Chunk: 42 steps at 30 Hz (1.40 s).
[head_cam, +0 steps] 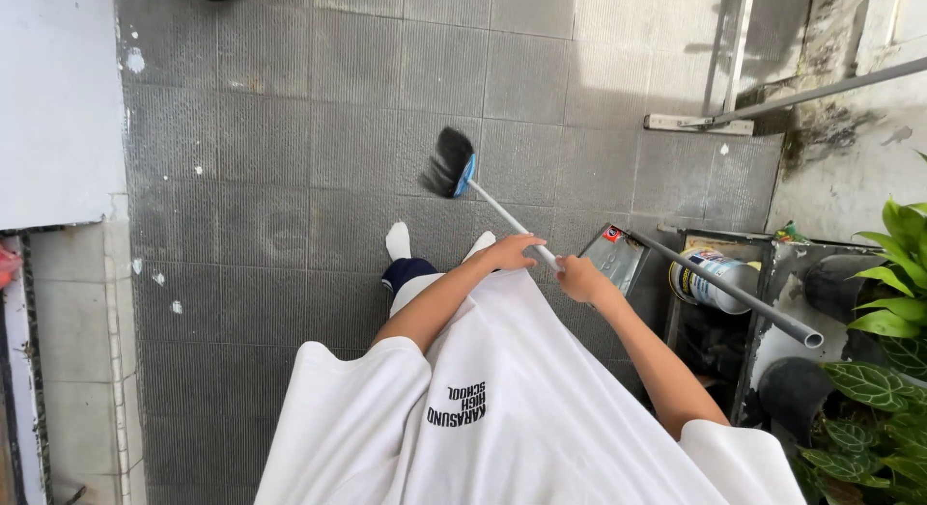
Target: The person sweeps a tiled floor using a broom and dustpan, gathering debris into the dustpan. They move a bicycle to access a corner, continue sweeping, and then collect the swept debris into the dustpan.
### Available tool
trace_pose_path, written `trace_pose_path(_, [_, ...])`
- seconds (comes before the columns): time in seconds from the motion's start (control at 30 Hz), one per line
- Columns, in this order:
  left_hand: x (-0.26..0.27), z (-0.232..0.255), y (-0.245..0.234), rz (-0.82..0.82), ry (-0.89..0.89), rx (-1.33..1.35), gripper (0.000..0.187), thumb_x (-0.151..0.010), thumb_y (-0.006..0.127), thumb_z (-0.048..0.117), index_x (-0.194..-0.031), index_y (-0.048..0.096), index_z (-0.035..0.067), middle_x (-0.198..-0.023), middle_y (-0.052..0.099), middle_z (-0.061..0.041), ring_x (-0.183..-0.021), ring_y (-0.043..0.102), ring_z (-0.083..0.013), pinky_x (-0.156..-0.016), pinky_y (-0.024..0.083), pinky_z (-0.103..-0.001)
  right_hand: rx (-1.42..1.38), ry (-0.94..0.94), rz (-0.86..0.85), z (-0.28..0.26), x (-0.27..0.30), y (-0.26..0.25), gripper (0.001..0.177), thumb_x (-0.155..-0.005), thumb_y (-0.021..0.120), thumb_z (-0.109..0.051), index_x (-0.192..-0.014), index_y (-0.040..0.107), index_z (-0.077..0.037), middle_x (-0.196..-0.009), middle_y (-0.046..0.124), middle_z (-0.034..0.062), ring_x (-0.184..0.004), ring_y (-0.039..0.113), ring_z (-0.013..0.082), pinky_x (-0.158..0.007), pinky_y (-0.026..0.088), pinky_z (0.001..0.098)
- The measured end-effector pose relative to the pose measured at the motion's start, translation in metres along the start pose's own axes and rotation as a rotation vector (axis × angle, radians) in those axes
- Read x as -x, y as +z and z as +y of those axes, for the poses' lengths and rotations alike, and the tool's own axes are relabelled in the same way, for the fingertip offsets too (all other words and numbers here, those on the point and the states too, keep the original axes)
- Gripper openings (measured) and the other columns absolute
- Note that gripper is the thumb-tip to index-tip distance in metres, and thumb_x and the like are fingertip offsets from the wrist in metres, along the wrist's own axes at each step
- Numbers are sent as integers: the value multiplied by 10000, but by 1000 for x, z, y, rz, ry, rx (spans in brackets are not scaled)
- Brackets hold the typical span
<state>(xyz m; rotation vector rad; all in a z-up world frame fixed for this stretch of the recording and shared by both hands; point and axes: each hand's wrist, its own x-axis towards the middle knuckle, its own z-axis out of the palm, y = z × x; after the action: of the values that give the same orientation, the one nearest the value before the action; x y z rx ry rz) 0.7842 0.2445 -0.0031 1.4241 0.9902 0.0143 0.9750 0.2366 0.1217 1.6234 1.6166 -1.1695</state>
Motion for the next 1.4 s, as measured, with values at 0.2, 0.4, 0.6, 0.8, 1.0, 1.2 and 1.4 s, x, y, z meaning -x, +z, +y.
trace_pose_path(0.2, [22, 52, 7, 82, 52, -75, 510, -1012, 605, 292, -1507, 493, 235, -1640, 313, -218, -1503, 314, -472, -1178, 375, -596, 128, -90, -21, 5, 92, -43, 500, -1033, 471, -164, -1524, 502, -79, -986, 766, 270, -657, 762, 263, -478, 577, 309])
trace_pose_path(0.4, [31, 6, 13, 379, -55, -266, 242, -993, 644, 231, -1222, 567, 226, -1511, 464, -135, -1459, 322, -523, -1101, 499, -520, -3, -207, -81, -37, 137, -82, 469, -1035, 515, -154, -1488, 526, -33, -1199, 711, 322, -909, 774, 402, -639, 641, 422])
trace_pose_path(0.6, [59, -23, -11, 400, -356, -276, 459, -1043, 566, 221, -1455, 475, 41, -1592, 314, -303, -1483, 306, -517, -1089, 504, -575, -58, -367, -92, -28, -74, 30, 477, -1064, 506, -189, -1529, 500, -86, -1245, 704, 274, -711, 758, 247, -609, 629, 344])
trace_pose_path(0.8, [16, -21, 16, 290, -311, -272, 538, -1068, 518, 315, -1542, 422, 79, -1591, 322, -291, -1474, 341, -504, -1047, 506, -620, 69, -283, -93, 10, -110, 13, 452, -1048, 532, -194, -1492, 567, -124, -1346, 674, 220, -994, 759, 342, -687, 658, 401])
trace_pose_path(1.0, [-22, 6, 52, 289, -115, -268, 470, -1047, 514, 216, -1482, 501, 37, -1555, 377, -321, -1389, 449, -535, -1002, 565, -570, 52, -62, -52, 82, -17, -64, 459, -1027, 524, -261, -1470, 583, -159, -1377, 634, 296, -1150, 675, 472, -874, 620, 538])
trace_pose_path(1.2, [-38, -21, 74, 246, -80, -264, 433, -1020, 507, 183, -1399, 553, -20, -1512, 402, -360, -1277, 535, -578, -887, 617, -560, 112, -3, 40, 144, 27, -79, 477, -1029, 496, -213, -1491, 570, -116, -1276, 684, 339, -1023, 740, 454, -751, 655, 494])
trace_pose_path(1.4, [-19, -34, 58, 225, -117, -237, 492, -1004, 504, 168, -1450, 485, -40, -1507, 383, -381, -1216, 600, -559, -831, 632, -536, 34, 47, -2, 80, 159, -107, 492, -1031, 501, -193, -1515, 552, -123, -1140, 740, 320, -789, 789, 364, -572, 608, 386])
